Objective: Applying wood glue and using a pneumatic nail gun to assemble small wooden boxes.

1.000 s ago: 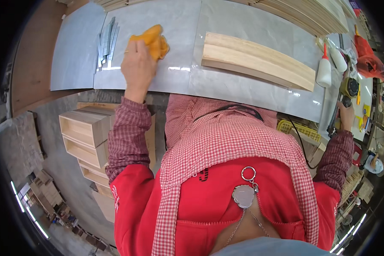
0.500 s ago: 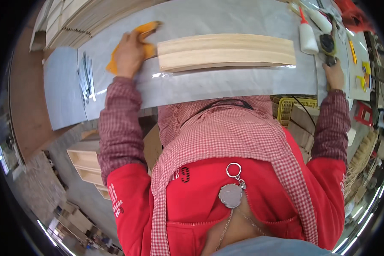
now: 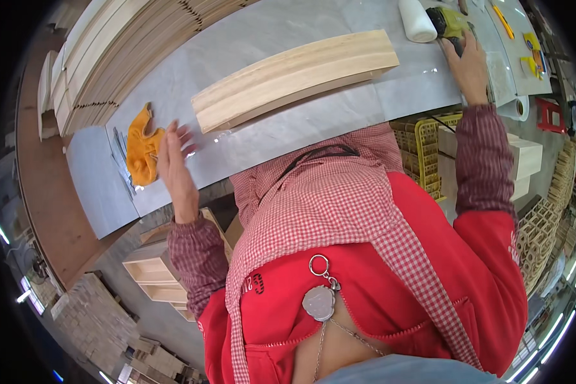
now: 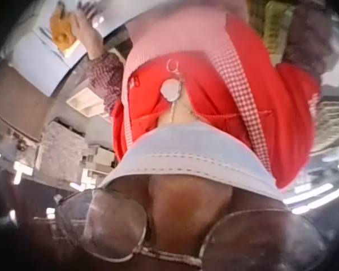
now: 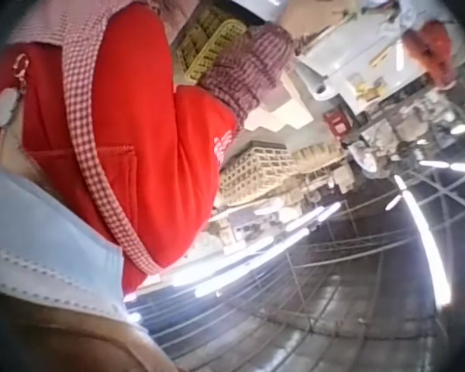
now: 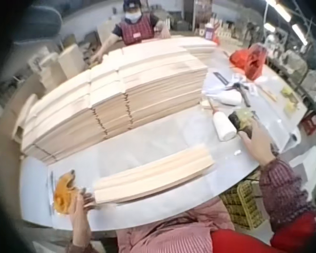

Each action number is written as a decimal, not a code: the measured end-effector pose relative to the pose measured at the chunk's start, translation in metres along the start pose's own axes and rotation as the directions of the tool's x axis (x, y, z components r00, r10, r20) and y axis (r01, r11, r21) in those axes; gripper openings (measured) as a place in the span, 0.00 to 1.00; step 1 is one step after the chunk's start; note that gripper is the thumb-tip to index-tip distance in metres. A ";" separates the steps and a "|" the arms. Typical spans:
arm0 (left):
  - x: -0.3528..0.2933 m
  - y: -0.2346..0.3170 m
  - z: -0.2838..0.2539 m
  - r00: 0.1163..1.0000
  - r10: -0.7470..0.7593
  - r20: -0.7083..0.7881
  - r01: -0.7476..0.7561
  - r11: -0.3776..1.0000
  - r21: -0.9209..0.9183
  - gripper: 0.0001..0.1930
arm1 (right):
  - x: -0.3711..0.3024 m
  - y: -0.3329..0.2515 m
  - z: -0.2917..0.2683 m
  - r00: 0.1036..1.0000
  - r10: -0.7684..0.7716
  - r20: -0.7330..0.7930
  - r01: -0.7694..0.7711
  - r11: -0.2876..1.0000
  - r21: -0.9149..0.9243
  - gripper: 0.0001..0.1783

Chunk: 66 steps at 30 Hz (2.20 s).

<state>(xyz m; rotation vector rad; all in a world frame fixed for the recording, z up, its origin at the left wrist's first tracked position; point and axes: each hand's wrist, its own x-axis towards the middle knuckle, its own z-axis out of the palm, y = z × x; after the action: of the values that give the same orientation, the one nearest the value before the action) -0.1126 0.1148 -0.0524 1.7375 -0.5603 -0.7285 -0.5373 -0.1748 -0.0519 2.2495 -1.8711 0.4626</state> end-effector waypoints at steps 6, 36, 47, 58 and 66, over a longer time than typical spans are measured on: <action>0.002 0.006 0.014 0.980 0.013 0.201 0.078 0.895 -0.440 0.18 | -0.062 -0.113 -0.045 0.857 -0.068 0.510 -0.489 0.203 0.848 0.16; -0.001 -0.035 0.020 0.995 0.071 0.068 -0.012 0.771 -0.636 0.10 | -0.091 -0.103 -0.006 0.844 -0.236 0.481 -0.514 -0.105 0.851 0.14; 0.000 -0.050 0.011 0.996 0.085 0.018 -0.076 0.950 -0.304 0.07 | -0.039 -0.112 -0.005 0.928 -0.162 0.337 -0.299 0.218 0.929 0.12; 0.000 -0.043 0.013 0.999 0.051 0.005 -0.048 0.957 -0.285 0.03 | -0.005 -0.135 0.028 0.921 -0.217 0.325 -0.156 0.559 0.814 0.10; 0.001 -0.041 0.015 0.998 0.058 0.019 -0.049 0.951 -0.306 0.05 | 0.020 -0.150 0.013 0.814 -0.261 0.519 -0.130 0.789 0.600 0.15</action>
<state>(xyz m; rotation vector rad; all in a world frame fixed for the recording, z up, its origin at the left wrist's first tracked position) -0.1223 0.1155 -0.0948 1.4217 -0.4830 -0.7590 -0.3857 -0.1689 -0.0478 3.1926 -2.1090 0.4531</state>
